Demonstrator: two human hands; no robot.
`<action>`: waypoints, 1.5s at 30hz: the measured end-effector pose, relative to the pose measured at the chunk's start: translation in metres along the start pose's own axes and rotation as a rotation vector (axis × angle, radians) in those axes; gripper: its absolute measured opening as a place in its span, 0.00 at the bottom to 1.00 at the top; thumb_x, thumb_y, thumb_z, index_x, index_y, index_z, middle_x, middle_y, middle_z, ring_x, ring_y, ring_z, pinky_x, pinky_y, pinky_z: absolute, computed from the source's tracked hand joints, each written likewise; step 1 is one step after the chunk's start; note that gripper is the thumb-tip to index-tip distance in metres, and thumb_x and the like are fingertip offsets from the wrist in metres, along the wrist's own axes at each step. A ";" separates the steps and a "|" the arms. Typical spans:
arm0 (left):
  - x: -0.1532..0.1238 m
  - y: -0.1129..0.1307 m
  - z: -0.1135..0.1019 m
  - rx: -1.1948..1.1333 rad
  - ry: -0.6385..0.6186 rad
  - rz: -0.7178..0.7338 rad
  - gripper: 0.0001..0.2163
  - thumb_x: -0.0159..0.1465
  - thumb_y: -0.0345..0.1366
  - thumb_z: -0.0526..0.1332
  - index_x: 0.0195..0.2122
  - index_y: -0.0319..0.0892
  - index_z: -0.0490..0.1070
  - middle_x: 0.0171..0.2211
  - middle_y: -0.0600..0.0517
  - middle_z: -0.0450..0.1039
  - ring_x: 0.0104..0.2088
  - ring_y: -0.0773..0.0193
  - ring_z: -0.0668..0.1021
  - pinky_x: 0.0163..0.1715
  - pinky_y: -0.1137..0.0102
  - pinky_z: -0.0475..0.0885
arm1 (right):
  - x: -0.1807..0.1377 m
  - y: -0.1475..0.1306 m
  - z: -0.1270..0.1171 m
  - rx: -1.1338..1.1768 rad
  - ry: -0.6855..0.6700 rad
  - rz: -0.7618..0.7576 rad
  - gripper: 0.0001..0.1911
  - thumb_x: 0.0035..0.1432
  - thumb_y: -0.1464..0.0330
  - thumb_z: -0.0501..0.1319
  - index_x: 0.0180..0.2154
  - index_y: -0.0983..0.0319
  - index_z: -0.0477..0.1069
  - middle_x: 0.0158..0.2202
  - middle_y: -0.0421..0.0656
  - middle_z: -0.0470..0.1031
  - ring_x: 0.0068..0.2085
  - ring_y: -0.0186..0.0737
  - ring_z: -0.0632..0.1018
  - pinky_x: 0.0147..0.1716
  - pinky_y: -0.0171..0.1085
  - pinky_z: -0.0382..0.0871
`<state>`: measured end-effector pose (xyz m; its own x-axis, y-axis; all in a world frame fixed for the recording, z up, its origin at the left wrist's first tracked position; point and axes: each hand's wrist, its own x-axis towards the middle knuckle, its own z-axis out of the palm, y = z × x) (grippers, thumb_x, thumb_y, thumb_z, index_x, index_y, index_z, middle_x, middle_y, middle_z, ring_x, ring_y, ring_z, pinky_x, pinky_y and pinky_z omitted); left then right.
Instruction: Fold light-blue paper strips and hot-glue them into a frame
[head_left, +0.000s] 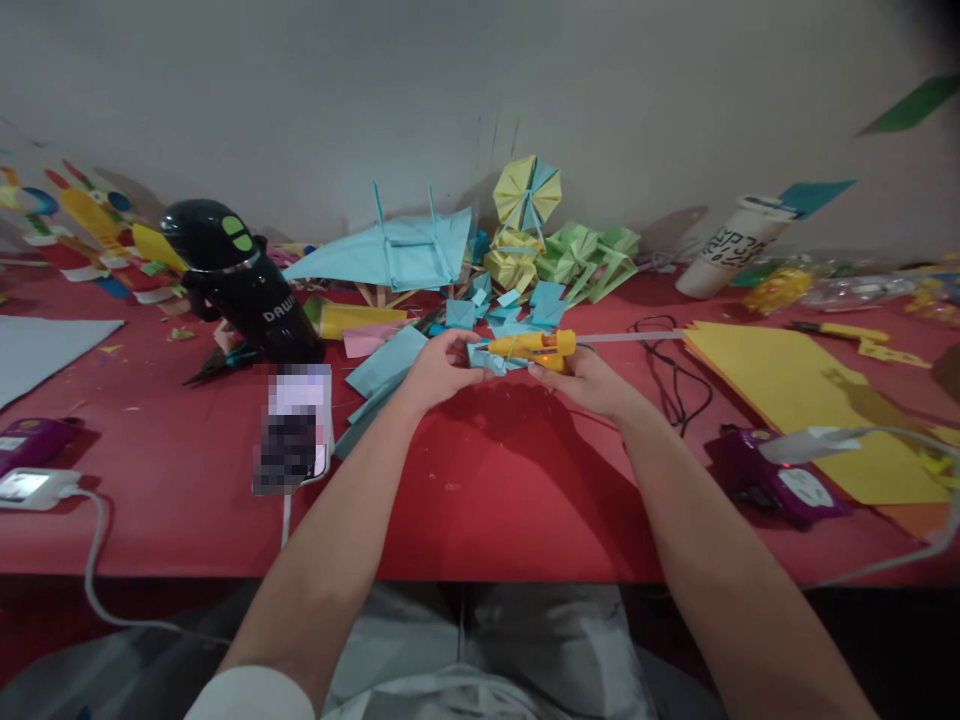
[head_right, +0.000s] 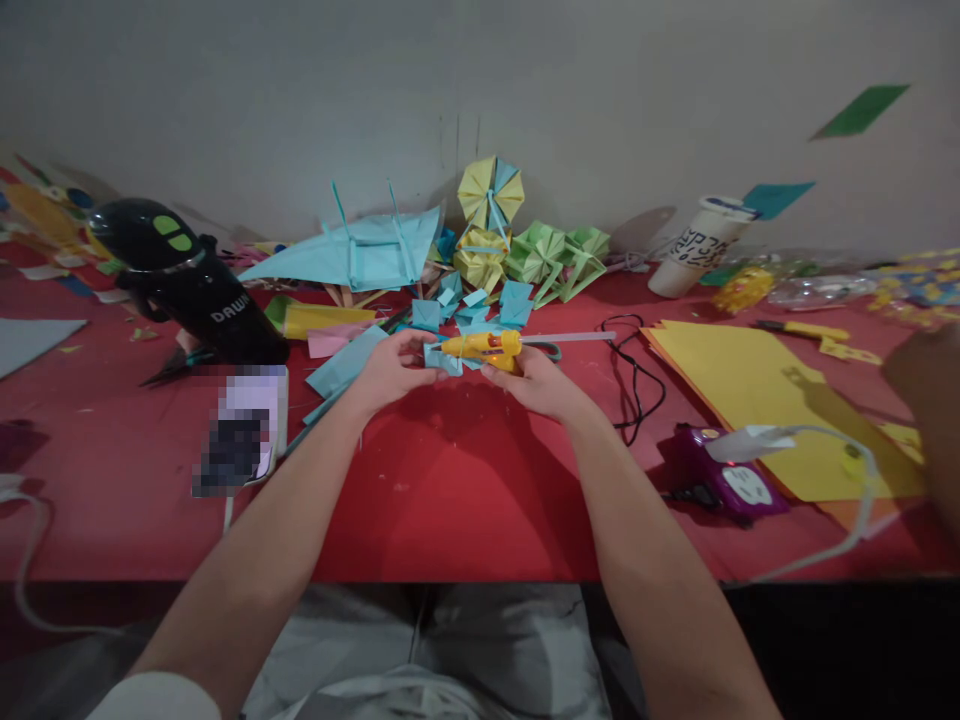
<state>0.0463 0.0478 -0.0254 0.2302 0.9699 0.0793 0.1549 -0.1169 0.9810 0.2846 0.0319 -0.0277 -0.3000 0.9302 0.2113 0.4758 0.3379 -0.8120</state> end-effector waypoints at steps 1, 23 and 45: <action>0.000 0.000 0.000 0.003 0.001 0.005 0.22 0.47 0.27 0.72 0.44 0.39 0.70 0.38 0.50 0.76 0.34 0.67 0.78 0.38 0.69 0.74 | 0.000 0.000 0.000 -0.005 -0.006 0.007 0.18 0.58 0.53 0.62 0.40 0.60 0.74 0.35 0.45 0.77 0.36 0.46 0.76 0.38 0.44 0.73; 0.000 -0.001 -0.003 0.031 0.028 0.010 0.24 0.46 0.27 0.72 0.45 0.39 0.70 0.38 0.50 0.74 0.33 0.67 0.77 0.35 0.70 0.73 | -0.004 -0.009 -0.002 0.052 -0.097 0.022 0.21 0.58 0.53 0.63 0.47 0.60 0.73 0.45 0.48 0.80 0.45 0.49 0.79 0.48 0.49 0.74; 0.006 -0.008 -0.016 0.180 0.279 -0.039 0.23 0.46 0.28 0.73 0.44 0.42 0.70 0.38 0.50 0.74 0.34 0.63 0.78 0.37 0.66 0.73 | -0.015 0.013 -0.051 -0.140 -0.192 0.292 0.26 0.45 0.54 0.71 0.44 0.61 0.78 0.42 0.46 0.82 0.44 0.53 0.81 0.48 0.49 0.76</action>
<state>0.0307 0.0581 -0.0298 -0.0473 0.9926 0.1116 0.3311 -0.0898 0.9393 0.3378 0.0295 -0.0139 -0.2785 0.9509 -0.1347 0.6688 0.0914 -0.7378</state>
